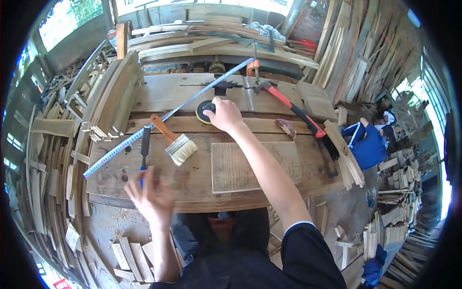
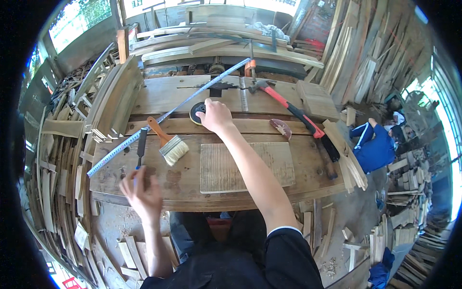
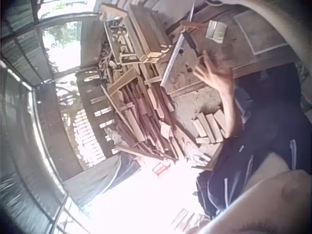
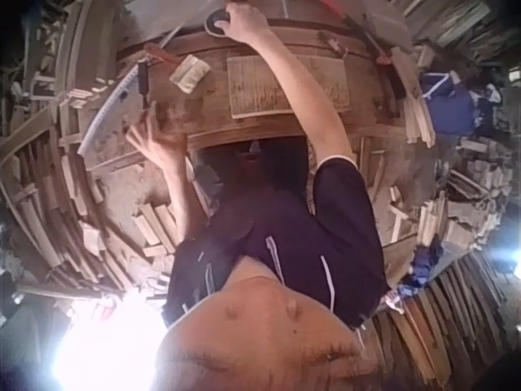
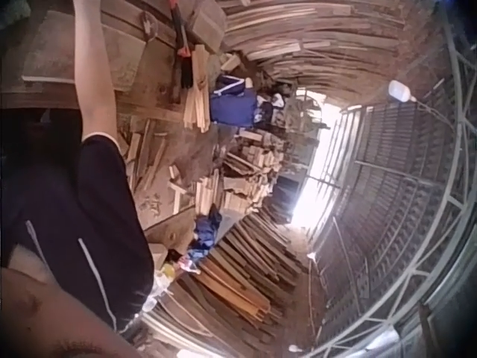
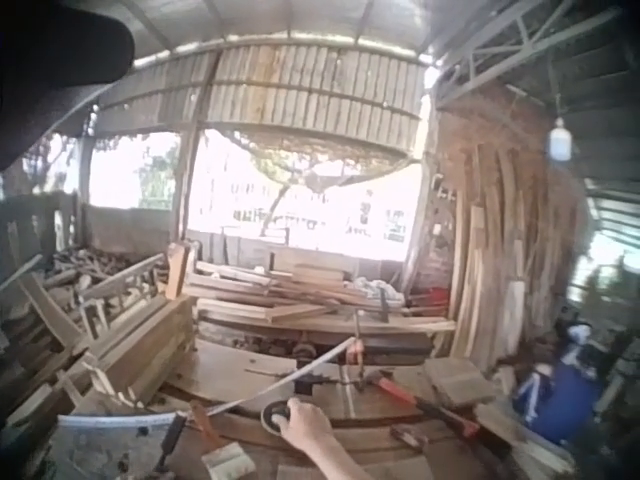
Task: Measuring, cleaning, and refining wood pieces using various manual tools.
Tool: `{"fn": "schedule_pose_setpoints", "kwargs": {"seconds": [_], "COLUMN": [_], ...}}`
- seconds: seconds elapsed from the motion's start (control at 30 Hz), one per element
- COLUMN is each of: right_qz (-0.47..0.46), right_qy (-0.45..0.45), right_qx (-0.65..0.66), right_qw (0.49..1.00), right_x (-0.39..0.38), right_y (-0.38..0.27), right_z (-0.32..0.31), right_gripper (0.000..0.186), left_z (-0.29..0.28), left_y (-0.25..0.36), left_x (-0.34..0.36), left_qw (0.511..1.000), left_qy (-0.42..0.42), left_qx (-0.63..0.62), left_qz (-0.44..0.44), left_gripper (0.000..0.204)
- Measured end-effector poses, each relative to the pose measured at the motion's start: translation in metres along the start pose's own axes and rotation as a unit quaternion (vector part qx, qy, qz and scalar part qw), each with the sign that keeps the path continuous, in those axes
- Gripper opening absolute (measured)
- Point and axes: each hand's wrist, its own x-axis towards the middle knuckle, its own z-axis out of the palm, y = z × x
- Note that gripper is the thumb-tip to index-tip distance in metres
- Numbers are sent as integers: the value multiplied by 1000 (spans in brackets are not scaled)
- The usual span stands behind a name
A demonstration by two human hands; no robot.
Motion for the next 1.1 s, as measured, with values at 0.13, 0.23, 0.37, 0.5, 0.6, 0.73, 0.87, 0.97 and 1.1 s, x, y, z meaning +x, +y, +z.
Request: {"fn": "schedule_pose_setpoints", "kwargs": {"seconds": [0.13, 0.23, 0.37, 0.5, 0.6, 0.73, 0.87, 0.97, 1.1], "right_qz": [-68, -108, -108, -83, -60, -55, -30, 103, 114], "right_qy": [56, 87, 105, 146, 187, 208, 243, 336, 329], "right_qx": [40, 113, 110, 105, 67, 56, 0, -60, -100], "right_qw": [995, 984, 983, 980, 978, 975, 970, 934, 932], "right_x": [-40, -107, -168, -180, -192, -209, -224, -228, -225], "right_y": [-8, -33, -34, -23, -11, -26, -25, 39, 51], "right_z": [-31, -60, -57, -65, -71, -64, -67, -83, -89], "right_gripper": [36, 34, 33, 33, 28, 29, 30, 27, 28], "left_z": [17, 42, 48, 46, 49, 70, 62, 54, 60], "left_y": [53, 56, 56, 56, 59, 65, 58, 67, 67], "left_x": [-10, -24, -26, -9, 28, 41, 19, 7, 12], "left_qw": [964, 957, 960, 934, 915, 863, 875, 892, 890], "left_qy": [-166, -186, -197, -298, -328, -384, -370, -345, -345], "left_qx": [-147, -179, -153, -140, -181, -236, -238, -233, -235], "left_qz": [146, 135, 130, 136, 150, 227, 203, 176, 185], "left_gripper": [66, 76, 83, 99, 124, 128, 128, 124, 121]}}
